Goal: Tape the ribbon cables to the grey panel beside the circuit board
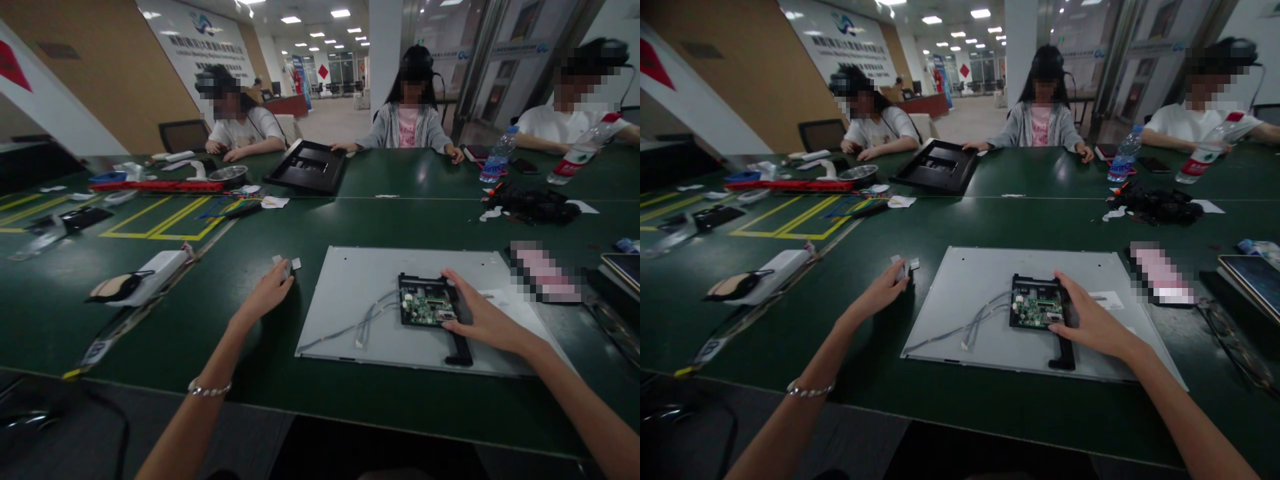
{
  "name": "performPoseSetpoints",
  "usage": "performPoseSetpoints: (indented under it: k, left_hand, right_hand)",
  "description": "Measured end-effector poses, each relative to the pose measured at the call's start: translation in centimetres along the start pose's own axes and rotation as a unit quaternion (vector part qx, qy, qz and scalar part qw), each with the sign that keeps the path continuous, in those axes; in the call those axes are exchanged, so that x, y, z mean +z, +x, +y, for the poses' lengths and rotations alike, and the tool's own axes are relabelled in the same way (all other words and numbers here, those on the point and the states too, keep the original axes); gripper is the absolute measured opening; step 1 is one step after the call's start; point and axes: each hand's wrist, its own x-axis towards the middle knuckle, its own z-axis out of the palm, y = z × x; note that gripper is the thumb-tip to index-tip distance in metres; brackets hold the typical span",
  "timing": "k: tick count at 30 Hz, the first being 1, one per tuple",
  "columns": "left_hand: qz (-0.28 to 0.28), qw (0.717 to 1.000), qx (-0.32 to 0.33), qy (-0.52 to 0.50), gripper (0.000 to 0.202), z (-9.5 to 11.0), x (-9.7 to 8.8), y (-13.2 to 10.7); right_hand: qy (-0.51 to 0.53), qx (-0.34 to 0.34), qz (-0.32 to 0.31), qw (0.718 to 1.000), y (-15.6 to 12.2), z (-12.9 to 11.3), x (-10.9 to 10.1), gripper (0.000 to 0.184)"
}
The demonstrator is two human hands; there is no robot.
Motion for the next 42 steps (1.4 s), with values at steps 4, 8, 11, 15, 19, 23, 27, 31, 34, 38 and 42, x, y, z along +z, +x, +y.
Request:
performPoseSetpoints:
  k: [4,8,11,15,19,23,27,31,34,38,42]
  left_hand:
    - [0.058,0.997,0.003,0.05,0.058,1.4,-1.3,-0.1]
    - [0.047,0.994,0.051,0.081,0.046,3.1,-2.4,0.4]
    - [0.023,0.991,0.062,0.119,0.041,3.9,-2.4,1.2]
    - [0.033,0.983,0.038,0.174,0.038,4.6,-2.2,2.3]
    - [0.035,0.976,0.02,0.216,0.037,5.9,-3.0,2.7]
    - [0.059,0.976,0.051,0.203,0.036,10.2,-3.7,2.5]
    - [0.076,0.97,0.164,0.162,0.033,17.6,-3.2,1.9]
    - [0.061,0.946,0.293,0.128,0.024,25.1,-1.0,1.7]
    - [0.05,0.918,0.376,0.114,0.018,28.8,1.3,1.9]
    - [0.031,0.913,0.398,0.081,0.019,31.1,3.8,2.3]
    - [0.025,0.918,0.393,0.052,0.023,31.3,5.5,2.6]
  right_hand:
    - [0.004,0.006,-0.002,1.0,0.0,0.1,0.1,0.096]
    - [0.004,0.004,-0.004,1.0,0.0,0.1,0.0,0.096]
    - [0.003,0.001,-0.001,1.0,0.0,0.1,0.0,0.098]
    - [0.004,-0.001,-0.001,1.0,0.0,0.0,-0.1,0.097]
    - [0.008,-0.002,0.001,1.0,0.0,0.0,-0.2,0.097]
    - [0.009,-0.001,-0.001,1.0,0.0,0.0,-0.3,0.095]
    - [0.008,-0.004,0.001,1.0,0.0,-0.1,-0.2,0.097]
    - [0.01,0.0,0.007,1.0,0.0,0.1,-0.1,0.097]
    - [0.012,-0.012,0.021,1.0,0.1,0.5,0.1,0.099]
    - [0.014,-0.017,0.03,0.999,0.3,0.9,0.3,0.102]
    - [0.018,-0.014,0.028,0.999,0.5,0.7,0.1,0.104]
